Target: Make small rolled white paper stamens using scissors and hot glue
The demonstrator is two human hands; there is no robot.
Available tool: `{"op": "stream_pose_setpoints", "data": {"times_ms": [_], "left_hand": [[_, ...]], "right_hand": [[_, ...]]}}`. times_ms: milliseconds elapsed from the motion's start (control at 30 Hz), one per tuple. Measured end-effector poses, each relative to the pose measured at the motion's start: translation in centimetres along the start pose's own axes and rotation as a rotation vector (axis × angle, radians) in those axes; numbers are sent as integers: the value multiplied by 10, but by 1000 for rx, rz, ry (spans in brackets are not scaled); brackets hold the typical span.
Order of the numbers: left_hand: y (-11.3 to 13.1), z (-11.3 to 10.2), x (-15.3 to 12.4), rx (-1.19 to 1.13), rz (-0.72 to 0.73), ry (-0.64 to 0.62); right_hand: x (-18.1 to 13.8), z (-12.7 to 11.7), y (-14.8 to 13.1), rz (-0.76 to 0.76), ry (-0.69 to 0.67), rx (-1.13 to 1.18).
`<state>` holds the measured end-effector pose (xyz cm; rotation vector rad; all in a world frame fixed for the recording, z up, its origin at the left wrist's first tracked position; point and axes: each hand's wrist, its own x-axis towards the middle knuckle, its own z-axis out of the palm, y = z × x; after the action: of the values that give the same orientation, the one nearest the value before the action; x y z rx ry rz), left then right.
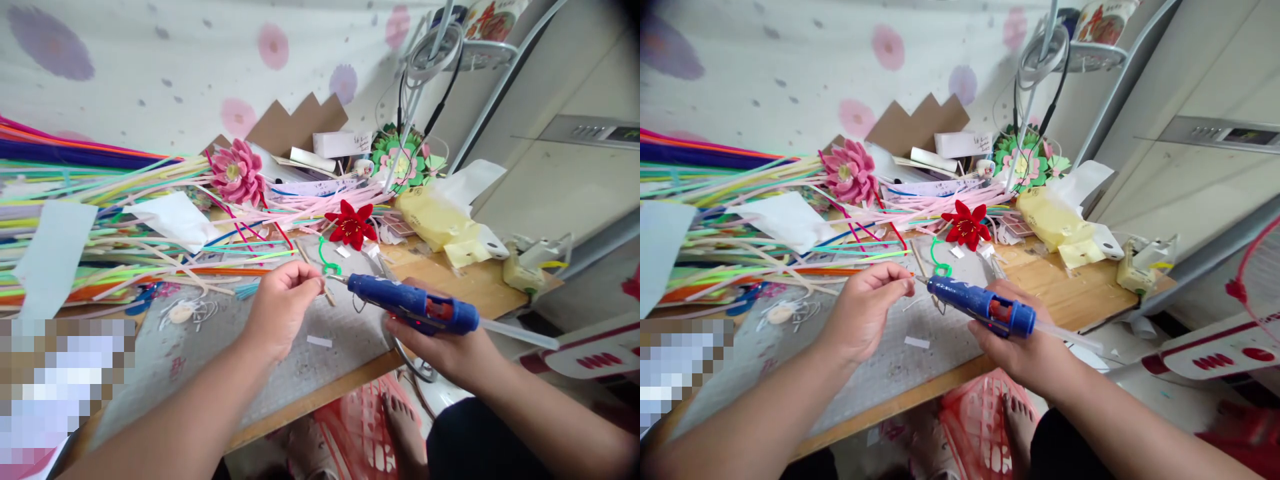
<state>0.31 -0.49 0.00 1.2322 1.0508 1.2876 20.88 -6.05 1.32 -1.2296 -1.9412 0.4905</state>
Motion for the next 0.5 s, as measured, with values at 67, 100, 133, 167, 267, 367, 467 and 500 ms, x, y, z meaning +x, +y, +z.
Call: {"op": "stream_pose_setpoints", "data": {"times_ms": [67, 100, 133, 167, 267, 367, 467, 500], "left_hand": [[-1, -1, 0, 12, 5, -7], [-1, -1, 0, 18, 7, -8], [-1, -1, 0, 23, 8, -8], [-1, -2, 0, 27, 7, -8], [0, -2, -1, 40, 2, -7], [1, -2, -1, 59, 1, -7], [2, -2, -1, 70, -2, -9], [2, -2, -2, 75, -2, -7]], "right_hand": [[1, 0, 0, -14, -15, -18], [1, 0, 0, -19, -15, -20], [1, 0, 1, -19, -16, -19], [1, 0, 1, -15, -18, -19], [0, 1, 1, 7, -24, -14], [-1, 3, 2, 20, -35, -1], [-1, 4, 3, 20, -35, -4], [-1, 4, 4, 19, -33, -7]]}}
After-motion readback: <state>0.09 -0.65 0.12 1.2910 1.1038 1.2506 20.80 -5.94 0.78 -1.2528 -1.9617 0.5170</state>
